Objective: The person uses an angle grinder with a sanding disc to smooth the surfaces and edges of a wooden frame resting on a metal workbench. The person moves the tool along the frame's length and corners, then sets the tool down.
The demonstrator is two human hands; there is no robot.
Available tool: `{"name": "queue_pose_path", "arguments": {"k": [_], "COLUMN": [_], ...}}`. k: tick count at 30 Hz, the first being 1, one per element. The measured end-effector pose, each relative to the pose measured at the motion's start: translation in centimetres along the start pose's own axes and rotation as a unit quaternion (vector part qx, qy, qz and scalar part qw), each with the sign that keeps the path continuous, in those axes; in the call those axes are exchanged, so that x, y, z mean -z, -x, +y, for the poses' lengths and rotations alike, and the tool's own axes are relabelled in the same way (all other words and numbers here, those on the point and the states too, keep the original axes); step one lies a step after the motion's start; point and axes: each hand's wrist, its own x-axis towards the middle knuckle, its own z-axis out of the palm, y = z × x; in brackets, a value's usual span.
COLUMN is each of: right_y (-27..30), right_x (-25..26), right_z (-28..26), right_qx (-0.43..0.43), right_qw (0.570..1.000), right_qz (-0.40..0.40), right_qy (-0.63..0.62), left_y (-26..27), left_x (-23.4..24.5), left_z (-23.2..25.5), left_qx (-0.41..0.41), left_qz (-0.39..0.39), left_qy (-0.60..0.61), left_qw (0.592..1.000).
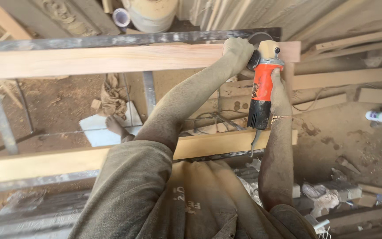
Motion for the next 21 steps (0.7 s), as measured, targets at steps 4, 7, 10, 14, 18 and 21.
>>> {"name": "queue_pose_path", "arguments": {"k": [4, 7, 10, 14, 18, 21], "right_y": [2.1, 2.8, 4.6, 6.7, 8.9, 10.4], "right_x": [-9.9, -17.4, -25.4, -35.2, -45.4, -54.0], "right_z": [-1.3, -2.1, -2.5, -4.1, -3.7, -2.4], "right_qx": [0.027, 0.081, 0.097, 0.082, 0.068, 0.227], "right_qw": [0.992, 0.981, 0.966, 0.950, 0.939, 0.904], "right_qz": [-0.126, -0.170, -0.211, -0.232, -0.295, -0.310], "right_qy": [-0.013, 0.049, 0.114, 0.192, 0.166, 0.188], "left_y": [8.2, 15.5, 22.7, 31.1, 39.5, 45.6], "left_x": [-0.2, 0.2, 1.1, 2.2, 3.3, 4.1], "left_z": [-8.8, -14.9, -20.4, -26.7, -34.4, -40.7], "left_qx": [0.050, 0.103, 0.172, 0.233, 0.273, 0.302], "left_qz": [0.050, 0.047, 0.041, 0.050, 0.050, 0.051], "left_qy": [0.026, 0.031, 0.051, 0.054, 0.039, 0.047], "left_qw": [0.997, 0.993, 0.983, 0.970, 0.960, 0.951]}}
